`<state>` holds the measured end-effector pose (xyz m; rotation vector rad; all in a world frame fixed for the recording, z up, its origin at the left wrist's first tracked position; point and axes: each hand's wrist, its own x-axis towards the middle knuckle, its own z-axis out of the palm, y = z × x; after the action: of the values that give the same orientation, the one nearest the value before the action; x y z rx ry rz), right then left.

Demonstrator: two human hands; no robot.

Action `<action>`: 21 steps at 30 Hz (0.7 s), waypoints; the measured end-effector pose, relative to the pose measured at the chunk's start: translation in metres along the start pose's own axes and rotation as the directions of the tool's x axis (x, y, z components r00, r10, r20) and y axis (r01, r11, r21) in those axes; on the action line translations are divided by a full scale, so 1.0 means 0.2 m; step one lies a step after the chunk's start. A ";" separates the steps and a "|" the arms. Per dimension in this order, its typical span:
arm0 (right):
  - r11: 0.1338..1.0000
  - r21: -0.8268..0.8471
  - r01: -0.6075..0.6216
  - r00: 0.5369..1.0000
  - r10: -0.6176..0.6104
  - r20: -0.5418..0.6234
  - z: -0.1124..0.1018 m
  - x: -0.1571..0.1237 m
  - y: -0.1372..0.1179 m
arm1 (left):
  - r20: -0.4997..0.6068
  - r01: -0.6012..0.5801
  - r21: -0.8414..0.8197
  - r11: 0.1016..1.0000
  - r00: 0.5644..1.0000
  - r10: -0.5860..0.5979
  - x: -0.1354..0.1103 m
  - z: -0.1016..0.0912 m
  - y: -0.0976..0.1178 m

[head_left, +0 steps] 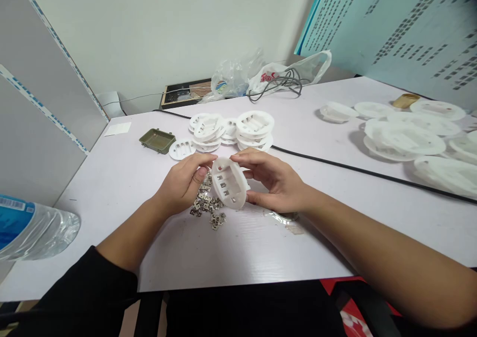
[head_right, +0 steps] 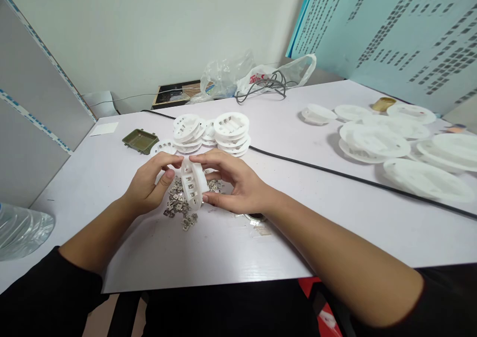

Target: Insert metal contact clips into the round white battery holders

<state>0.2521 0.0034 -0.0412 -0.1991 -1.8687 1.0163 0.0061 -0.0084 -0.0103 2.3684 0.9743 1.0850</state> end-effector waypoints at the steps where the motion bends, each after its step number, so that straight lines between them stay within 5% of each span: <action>1: 1.000 0.020 0.003 1.000 -0.003 -0.012 0.00 0.00 0.00 | -0.030 -0.092 0.040 0.995 0.995 0.093 0.00 -0.01 -0.01; 5: 0.998 0.055 0.017 0.998 -0.013 -0.056 0.02 0.01 0.00 | 0.004 -0.325 0.155 0.933 0.945 0.328 0.00 -0.03 -0.03; 8: 0.998 0.055 -0.003 0.997 0.008 -0.083 0.02 0.01 0.00 | 0.054 -0.355 0.195 0.914 0.935 0.351 0.00 -0.02 -0.05; 13: 0.995 0.094 -0.037 0.993 0.047 -0.112 0.05 0.01 0.01 | -0.023 -0.370 0.176 0.912 0.925 0.380 0.00 0.01 -0.05; 17: 0.994 0.067 -0.081 0.991 0.088 -0.105 0.05 0.02 0.02 | -0.105 -0.293 0.131 0.947 0.946 0.308 0.00 0.02 -0.03; 21: 0.976 -0.120 -0.181 0.975 0.162 -0.151 0.02 0.02 0.02 | -0.060 -0.105 -0.063 0.992 0.993 0.101 0.00 0.02 -0.01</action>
<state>0.2453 0.0056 -0.0432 -0.5070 -1.8145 0.9672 0.0077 -0.0071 -0.0144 2.3690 0.8291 1.2094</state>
